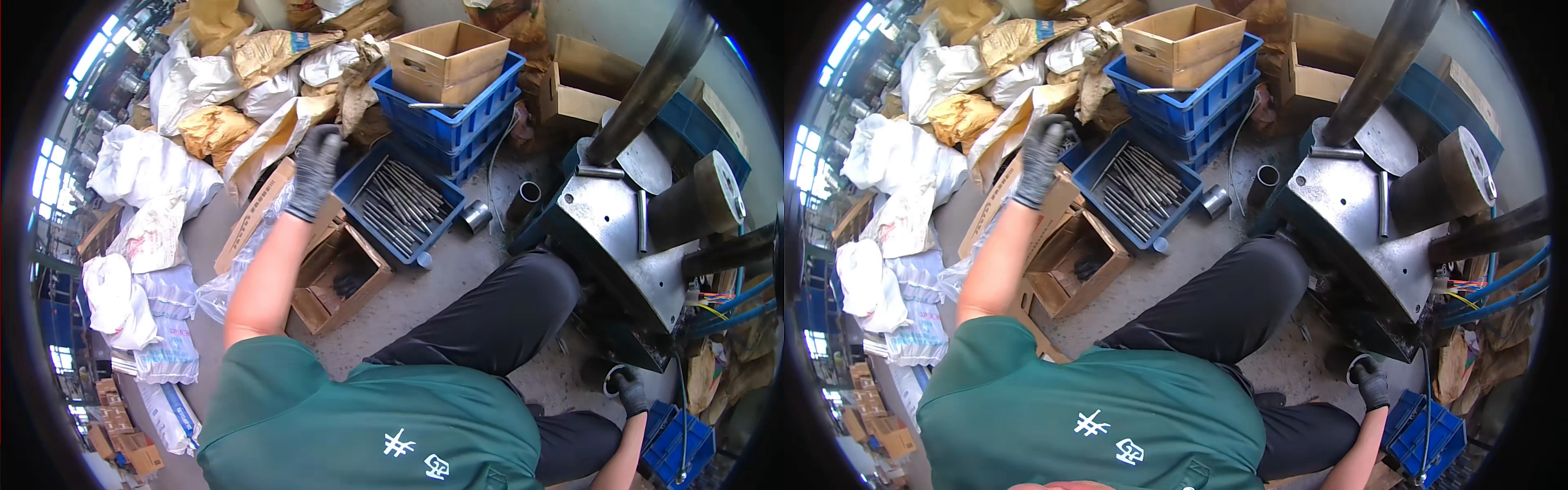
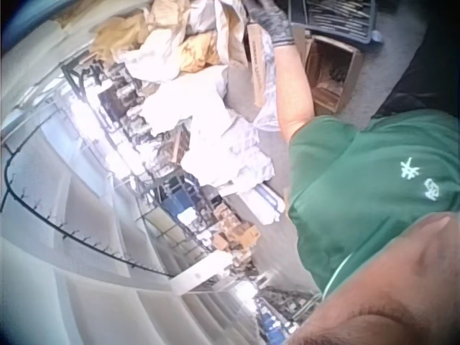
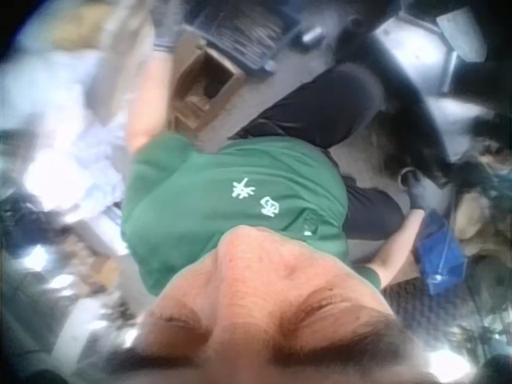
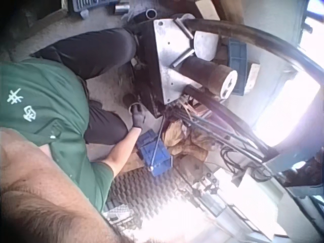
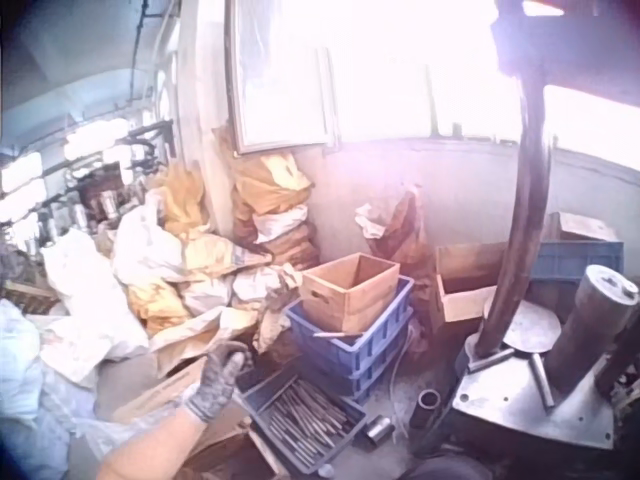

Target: The recorder is using a manual hydraulic press and hand tools to assemble metal pins and components.

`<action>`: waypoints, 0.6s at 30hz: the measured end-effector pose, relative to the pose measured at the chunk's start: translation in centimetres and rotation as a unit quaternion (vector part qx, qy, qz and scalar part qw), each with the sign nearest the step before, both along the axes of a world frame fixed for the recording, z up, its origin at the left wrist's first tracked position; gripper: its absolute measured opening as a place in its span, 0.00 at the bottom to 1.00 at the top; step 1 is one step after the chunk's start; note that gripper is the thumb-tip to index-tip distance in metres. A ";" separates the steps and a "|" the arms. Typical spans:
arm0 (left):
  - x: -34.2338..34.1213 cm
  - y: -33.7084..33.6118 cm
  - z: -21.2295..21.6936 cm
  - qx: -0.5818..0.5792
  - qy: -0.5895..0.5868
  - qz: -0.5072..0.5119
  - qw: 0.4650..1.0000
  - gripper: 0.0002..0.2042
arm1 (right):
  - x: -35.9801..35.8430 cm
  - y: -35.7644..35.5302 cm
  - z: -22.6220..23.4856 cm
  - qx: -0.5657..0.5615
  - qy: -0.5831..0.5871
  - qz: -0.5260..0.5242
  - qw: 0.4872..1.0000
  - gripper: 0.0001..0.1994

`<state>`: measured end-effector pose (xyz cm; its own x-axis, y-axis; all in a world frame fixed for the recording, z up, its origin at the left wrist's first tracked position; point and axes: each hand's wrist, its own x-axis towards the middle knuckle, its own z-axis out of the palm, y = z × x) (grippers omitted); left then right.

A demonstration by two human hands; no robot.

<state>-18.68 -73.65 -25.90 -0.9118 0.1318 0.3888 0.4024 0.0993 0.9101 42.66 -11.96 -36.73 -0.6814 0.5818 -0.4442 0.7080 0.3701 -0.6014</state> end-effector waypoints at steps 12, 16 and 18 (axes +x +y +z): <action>1.8 -24.4 -8.6 -0.516 -0.531 -0.009 0.673 0.08 | 4.0 -0.6 0.6 -0.116 0.005 -0.063 0.991 0.12; 0.5 -24.4 -12.3 -0.450 -0.381 0.086 0.803 0.11 | 5.8 -0.2 0.0 -0.135 0.023 -0.057 0.989 0.12; -1.6 -24.8 -13.5 -0.406 -0.382 0.141 0.818 0.12 | 6.3 -0.2 0.3 -0.135 0.034 -0.054 0.989 0.12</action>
<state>-20.29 -98.49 -39.35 -0.8860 -0.1935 -0.4214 -0.3966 0.7871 0.4725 48.91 -12.20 -36.45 -0.6554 0.5190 -0.5487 0.6895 0.1147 -0.7151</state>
